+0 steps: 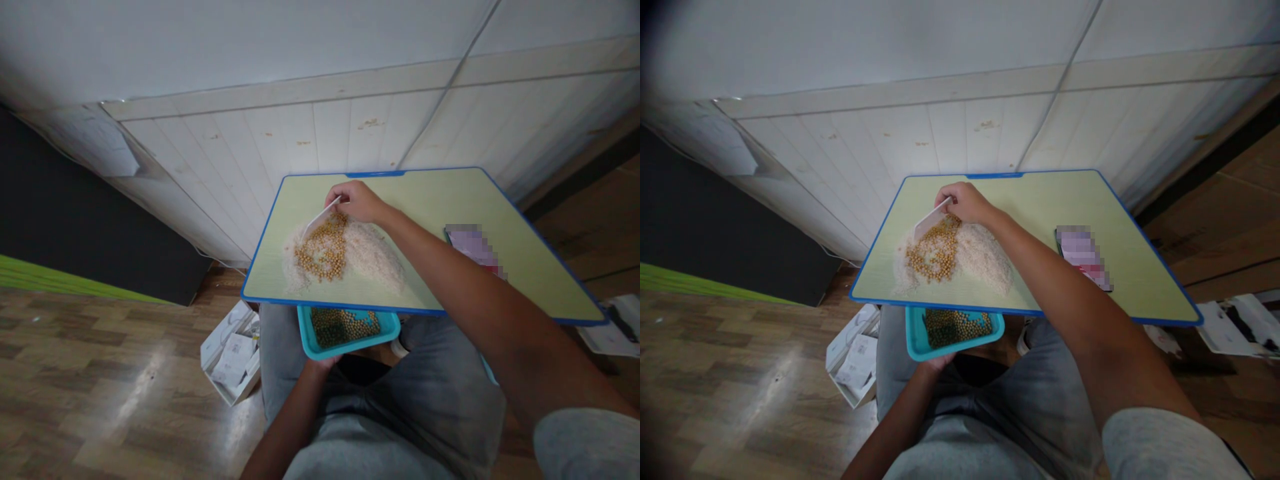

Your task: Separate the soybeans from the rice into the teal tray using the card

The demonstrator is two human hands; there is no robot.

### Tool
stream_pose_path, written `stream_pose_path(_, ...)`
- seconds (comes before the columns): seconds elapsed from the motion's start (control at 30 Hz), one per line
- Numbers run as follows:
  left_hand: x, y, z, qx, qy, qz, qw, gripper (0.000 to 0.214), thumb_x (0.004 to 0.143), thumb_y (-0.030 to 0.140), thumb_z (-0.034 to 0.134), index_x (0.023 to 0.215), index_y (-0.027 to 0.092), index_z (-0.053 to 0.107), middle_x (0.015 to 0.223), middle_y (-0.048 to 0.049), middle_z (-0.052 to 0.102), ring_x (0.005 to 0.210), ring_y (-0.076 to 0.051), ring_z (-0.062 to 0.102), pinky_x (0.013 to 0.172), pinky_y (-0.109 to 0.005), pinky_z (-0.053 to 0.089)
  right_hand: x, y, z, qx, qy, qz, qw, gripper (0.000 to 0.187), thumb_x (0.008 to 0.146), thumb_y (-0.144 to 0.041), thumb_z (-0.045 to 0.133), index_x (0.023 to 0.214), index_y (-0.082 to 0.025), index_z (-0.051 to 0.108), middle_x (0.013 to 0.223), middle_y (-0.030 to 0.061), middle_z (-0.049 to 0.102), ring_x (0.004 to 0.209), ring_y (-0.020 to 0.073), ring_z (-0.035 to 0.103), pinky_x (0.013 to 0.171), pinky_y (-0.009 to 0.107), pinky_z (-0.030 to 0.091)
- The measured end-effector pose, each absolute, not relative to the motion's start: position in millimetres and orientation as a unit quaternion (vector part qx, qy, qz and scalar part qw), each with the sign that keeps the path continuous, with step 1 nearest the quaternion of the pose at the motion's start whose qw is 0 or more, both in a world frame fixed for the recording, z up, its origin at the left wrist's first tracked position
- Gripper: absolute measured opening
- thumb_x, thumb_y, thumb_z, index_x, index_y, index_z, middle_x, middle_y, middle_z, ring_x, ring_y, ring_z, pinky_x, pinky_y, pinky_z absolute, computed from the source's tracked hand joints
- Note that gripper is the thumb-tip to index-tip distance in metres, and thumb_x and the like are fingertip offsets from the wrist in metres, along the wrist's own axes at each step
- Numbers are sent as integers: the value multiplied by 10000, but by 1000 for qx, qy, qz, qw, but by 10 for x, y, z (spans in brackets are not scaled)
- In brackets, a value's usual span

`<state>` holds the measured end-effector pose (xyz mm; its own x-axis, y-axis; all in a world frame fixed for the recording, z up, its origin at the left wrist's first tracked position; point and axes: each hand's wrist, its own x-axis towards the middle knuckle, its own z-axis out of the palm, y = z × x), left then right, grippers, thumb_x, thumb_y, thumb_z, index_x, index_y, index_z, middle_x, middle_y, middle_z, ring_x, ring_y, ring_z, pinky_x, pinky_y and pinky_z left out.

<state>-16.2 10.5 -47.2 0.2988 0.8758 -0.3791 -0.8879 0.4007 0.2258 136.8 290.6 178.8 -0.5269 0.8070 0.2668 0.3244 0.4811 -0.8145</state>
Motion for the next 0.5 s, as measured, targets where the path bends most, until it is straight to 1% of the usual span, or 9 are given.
stream_pose_path(0.17,-158,114,-362,-22,249,546,799,587,1118,397,276,1325,333,822,1390,-7,823,1460,-286,659,1333,-662,345,1456,2757,1796,-341,-804,366,320,189,722,-73,675,822,-198,776,759,-19,727,722,137,614,736,300,472)
stream_pose_path(0.23,-154,114,-331,-26,254,548,797,586,1117,391,279,1307,331,830,1363,-9,835,1442,-292,673,1326,-671,352,1506,2703,1812,-329,-802,387,315,165,736,-91,687,827,-196,776,775,-14,735,731,138,633,730,296,480)
stream_pose_path(0.3,-149,110,-320,-29,257,551,794,588,1119,383,279,1271,336,844,1326,-3,849,1397,-280,705,1325,-655,360,1552,2680,1835,-319,-800,404,308,140,749,-108,716,840,-194,779,779,-14,737,736,139,639,716,291,484)
stream_pose_path(0.4,-146,104,-338,-31,258,553,791,583,1121,378,285,1237,345,856,1299,3,859,1357,-268,729,1321,-636,377,1571,2723,1867,-331,-792,396,326,133,757,-97,745,835,-198,778,769,-15,731,743,145,635,726,298,495)
stream_pose_path(0.5,-143,106,-382,-28,256,550,795,585,1125,430,297,1218,329,865,1282,-6,864,1325,-278,744,1321,-632,379,1505,2836,1873,-345,-778,385,359,133,769,-75,742,816,-198,763,772,-12,723,753,148,626,734,305,496)
